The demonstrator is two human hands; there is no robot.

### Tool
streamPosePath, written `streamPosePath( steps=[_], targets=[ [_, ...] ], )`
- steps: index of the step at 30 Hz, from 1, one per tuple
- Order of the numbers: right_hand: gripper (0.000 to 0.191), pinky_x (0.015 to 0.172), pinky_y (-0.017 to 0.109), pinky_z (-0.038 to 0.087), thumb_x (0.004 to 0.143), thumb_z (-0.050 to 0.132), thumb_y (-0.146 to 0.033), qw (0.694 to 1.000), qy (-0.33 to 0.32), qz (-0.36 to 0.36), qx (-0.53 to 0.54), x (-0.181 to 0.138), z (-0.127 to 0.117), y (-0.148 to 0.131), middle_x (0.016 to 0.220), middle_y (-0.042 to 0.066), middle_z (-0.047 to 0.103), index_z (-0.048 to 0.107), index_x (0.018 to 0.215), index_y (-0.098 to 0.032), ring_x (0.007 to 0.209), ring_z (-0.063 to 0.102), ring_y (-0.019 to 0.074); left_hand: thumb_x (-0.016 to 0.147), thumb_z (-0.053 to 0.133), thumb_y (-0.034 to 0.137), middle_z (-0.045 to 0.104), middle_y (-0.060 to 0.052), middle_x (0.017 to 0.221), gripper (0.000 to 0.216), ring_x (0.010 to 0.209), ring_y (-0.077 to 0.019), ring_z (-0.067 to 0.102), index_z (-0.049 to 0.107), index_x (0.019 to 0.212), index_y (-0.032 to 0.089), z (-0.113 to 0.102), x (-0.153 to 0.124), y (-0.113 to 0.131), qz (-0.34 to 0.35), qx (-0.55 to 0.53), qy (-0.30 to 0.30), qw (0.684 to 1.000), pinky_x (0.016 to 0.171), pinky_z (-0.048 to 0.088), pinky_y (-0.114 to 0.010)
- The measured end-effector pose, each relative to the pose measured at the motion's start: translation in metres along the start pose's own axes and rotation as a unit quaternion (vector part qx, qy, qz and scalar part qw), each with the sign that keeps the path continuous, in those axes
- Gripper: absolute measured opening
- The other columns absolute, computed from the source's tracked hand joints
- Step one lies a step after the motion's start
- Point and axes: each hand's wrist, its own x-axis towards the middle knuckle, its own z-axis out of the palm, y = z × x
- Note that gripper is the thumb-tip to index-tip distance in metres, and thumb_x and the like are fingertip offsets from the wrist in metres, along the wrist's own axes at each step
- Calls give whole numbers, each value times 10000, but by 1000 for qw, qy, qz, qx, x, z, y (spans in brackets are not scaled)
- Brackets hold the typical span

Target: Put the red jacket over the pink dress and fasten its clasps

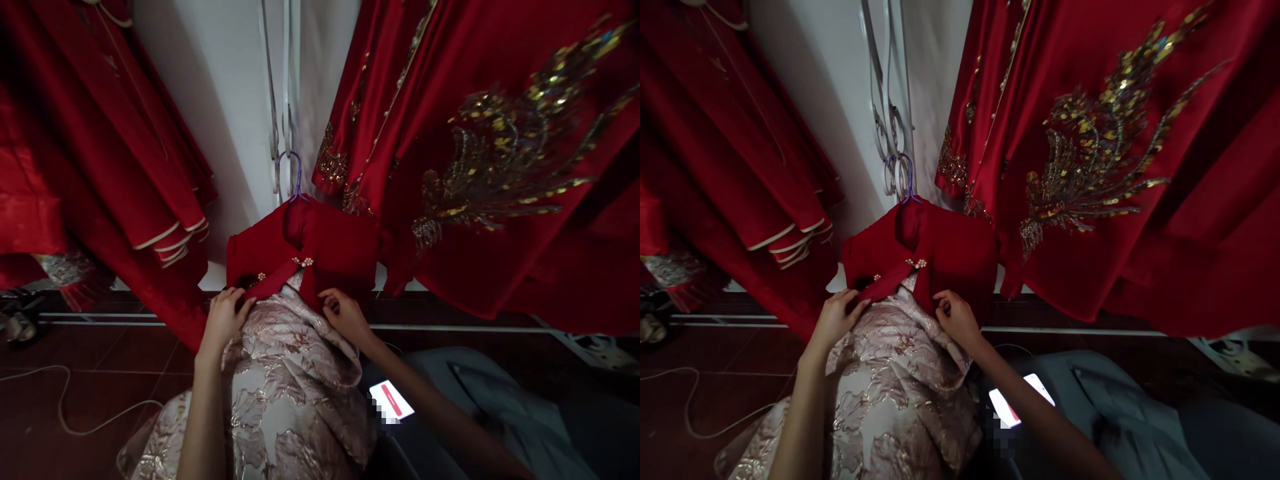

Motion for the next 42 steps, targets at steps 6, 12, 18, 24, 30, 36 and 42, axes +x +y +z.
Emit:
streamPosePath(
  steps=[6, 12, 18, 24, 30, 36, 42],
  targets=[
    [394, 621, 265, 476, 698, 637, -299, 999, 13, -37, 22, 5, 12, -7, 896, 42, 553, 495, 1049, -191, 703, 541, 135, 895, 371, 410, 529, 26, 663, 270, 603, -112, 506, 520, 821, 197, -37, -3, 49, -10, -144, -5, 990, 604, 383, -199],
    [184, 741, 338, 465, 875, 411, -351, 998, 37, -6, 49, 13, 11, -1, 852, 58, 594, 507, 922, -201, 765, 574, 176, 871, 436, 391, 612, 2, 874, 262, 781, -126, 583, 502, 1073, 238, 2, -4, 93, 87, -243, -137, 956, 758, 442, -224],
    [261, 753, 337, 460, 824, 465, -467, 972, 156, 83, 153, 31, -35, 6, 787, 38, 585, 489, 871, -211, 765, 576, 188, 883, 390, 391, 614, -82, 1016, 273, 948, -210, 612, 518, 1060, 226, 60, 8, 84, 28, -204, -154, 966, 854, 453, -344],
    [232, 752, 285, 470, 834, 475, -440, 963, 96, 64, 245, 40, -36, -43, 851, 19, 593, 514, 900, -221, 811, 572, 166, 735, 567, 228, 560, -79, 1009, 306, 928, -202, 589, 512, 1033, 188, 81, 21, 95, 18, -249, -23, 968, 855, 445, -342],
    [218, 784, 308, 483, 829, 511, -307, 981, -40, -45, 186, 29, 13, -56, 941, 45, 587, 434, 1008, -208, 870, 590, 159, 872, 294, 370, 594, -49, 872, 340, 742, -139, 578, 504, 1046, 168, 89, 13, 74, -110, -557, 56, 822, 609, 458, -235],
    [314, 790, 352, 484, 761, 587, -231, 994, -5, -87, 65, 24, 14, -55, 1010, 69, 565, 472, 1051, -205, 880, 559, 180, 770, 543, 465, 554, 1, 749, 319, 660, -102, 533, 539, 885, 168, 80, 11, 78, -132, -519, 127, 835, 584, 428, -193],
    [196, 650, 296, 511, 820, 538, -298, 995, 22, -66, 68, 23, 15, -79, 866, 55, 574, 531, 993, -206, 727, 565, 153, 814, 514, 448, 564, 8, 726, 305, 616, -100, 532, 546, 959, 181, 80, 4, 81, -145, -426, 237, 861, 587, 446, -205]
  ],
)
